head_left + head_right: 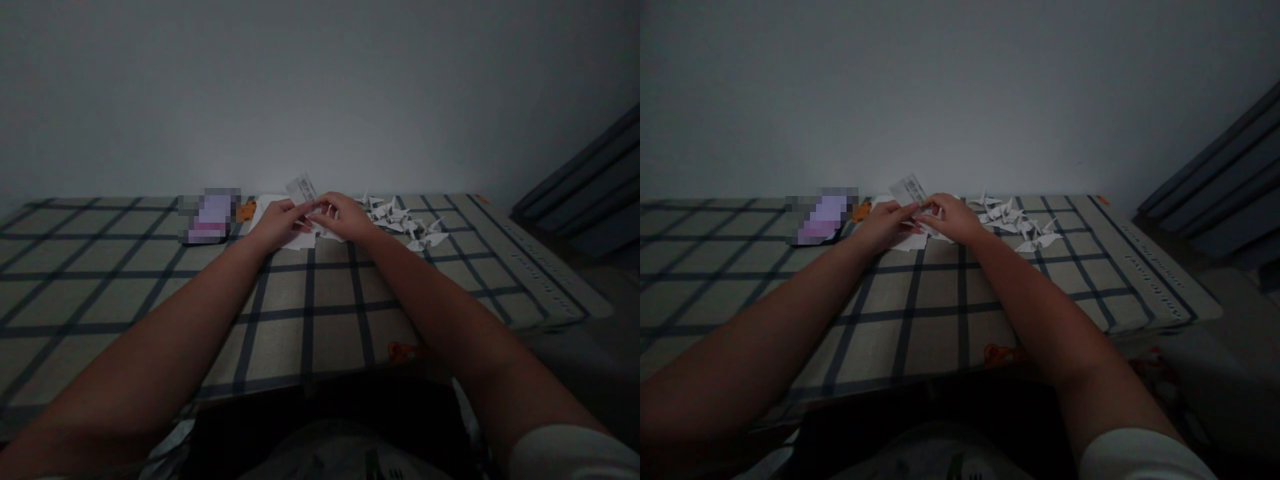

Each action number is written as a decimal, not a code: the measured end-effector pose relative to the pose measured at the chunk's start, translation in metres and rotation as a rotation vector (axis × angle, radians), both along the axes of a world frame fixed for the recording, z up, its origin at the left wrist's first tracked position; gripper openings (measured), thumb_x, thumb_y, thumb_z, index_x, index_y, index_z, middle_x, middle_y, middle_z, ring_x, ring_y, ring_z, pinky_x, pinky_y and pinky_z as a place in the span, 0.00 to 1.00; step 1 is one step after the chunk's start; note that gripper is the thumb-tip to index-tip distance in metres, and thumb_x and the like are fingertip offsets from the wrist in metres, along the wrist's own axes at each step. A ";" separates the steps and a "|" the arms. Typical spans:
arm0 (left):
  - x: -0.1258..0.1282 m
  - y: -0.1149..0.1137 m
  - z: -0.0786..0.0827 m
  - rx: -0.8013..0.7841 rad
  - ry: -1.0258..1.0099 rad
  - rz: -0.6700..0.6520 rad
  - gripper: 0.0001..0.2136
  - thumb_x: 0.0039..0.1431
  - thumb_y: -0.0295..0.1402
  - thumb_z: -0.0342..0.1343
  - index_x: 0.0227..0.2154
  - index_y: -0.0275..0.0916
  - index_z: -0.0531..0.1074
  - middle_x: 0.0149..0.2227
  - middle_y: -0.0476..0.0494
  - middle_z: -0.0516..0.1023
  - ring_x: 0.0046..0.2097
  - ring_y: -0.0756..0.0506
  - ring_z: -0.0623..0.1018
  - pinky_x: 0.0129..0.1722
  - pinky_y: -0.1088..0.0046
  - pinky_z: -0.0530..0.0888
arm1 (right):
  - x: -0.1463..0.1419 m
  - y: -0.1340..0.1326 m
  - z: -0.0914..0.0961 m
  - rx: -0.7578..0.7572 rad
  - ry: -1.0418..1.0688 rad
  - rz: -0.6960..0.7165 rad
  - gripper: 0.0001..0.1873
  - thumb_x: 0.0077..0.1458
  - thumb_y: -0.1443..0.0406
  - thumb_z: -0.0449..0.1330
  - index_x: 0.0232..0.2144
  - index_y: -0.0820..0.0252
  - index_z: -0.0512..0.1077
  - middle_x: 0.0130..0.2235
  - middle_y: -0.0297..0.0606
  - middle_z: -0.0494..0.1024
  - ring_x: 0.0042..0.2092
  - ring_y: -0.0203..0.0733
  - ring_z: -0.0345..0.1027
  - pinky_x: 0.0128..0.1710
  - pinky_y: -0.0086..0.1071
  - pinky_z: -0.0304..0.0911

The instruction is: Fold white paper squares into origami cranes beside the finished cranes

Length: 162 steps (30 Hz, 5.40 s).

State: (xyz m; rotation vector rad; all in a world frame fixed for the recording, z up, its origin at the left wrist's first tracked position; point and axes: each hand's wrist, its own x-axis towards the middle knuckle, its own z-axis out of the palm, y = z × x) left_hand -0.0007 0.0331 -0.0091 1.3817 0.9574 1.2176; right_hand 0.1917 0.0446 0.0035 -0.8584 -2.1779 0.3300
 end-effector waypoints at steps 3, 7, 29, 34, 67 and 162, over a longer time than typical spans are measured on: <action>0.000 -0.002 0.002 0.009 -0.013 -0.036 0.21 0.47 0.49 0.68 0.28 0.33 0.77 0.31 0.41 0.80 0.33 0.47 0.79 0.38 0.68 0.77 | 0.001 -0.001 0.001 -0.006 0.013 -0.037 0.22 0.54 0.52 0.65 0.43 0.62 0.74 0.39 0.39 0.76 0.36 0.38 0.65 0.38 0.32 0.59; -0.002 -0.003 0.004 0.041 0.052 -0.025 0.21 0.45 0.49 0.70 0.26 0.33 0.76 0.30 0.42 0.80 0.33 0.47 0.79 0.40 0.66 0.78 | 0.003 -0.002 0.001 -0.015 0.020 -0.054 0.25 0.51 0.50 0.66 0.44 0.61 0.75 0.39 0.39 0.77 0.37 0.39 0.67 0.39 0.33 0.62; 0.001 -0.003 0.002 0.038 -0.047 -0.087 0.16 0.52 0.41 0.67 0.39 0.37 0.78 0.43 0.42 0.80 0.45 0.45 0.79 0.44 0.67 0.77 | -0.002 0.003 -0.004 0.052 -0.001 0.051 0.15 0.61 0.57 0.58 0.39 0.62 0.77 0.38 0.41 0.78 0.38 0.39 0.68 0.42 0.34 0.63; 0.002 0.003 0.003 -0.041 -0.221 -0.049 0.10 0.52 0.35 0.64 0.37 0.38 0.77 0.38 0.43 0.81 0.41 0.45 0.80 0.38 0.71 0.78 | -0.003 -0.002 -0.003 0.069 -0.056 0.129 0.19 0.57 0.59 0.63 0.50 0.57 0.75 0.45 0.43 0.74 0.47 0.44 0.67 0.48 0.39 0.64; 0.004 -0.010 0.004 -0.116 -0.080 -0.189 0.14 0.54 0.34 0.66 0.42 0.33 0.78 0.40 0.36 0.83 0.38 0.42 0.83 0.44 0.64 0.80 | -0.001 0.004 0.000 -0.033 0.199 -0.086 0.11 0.58 0.58 0.61 0.33 0.61 0.74 0.35 0.38 0.76 0.38 0.39 0.67 0.42 0.34 0.61; -0.003 0.000 0.007 0.283 0.117 0.192 0.12 0.47 0.42 0.65 0.28 0.39 0.75 0.29 0.49 0.74 0.33 0.48 0.71 0.35 0.72 0.67 | -0.008 -0.004 0.004 -0.351 0.225 0.043 0.15 0.58 0.55 0.59 0.32 0.62 0.74 0.31 0.36 0.76 0.32 0.36 0.65 0.33 0.30 0.59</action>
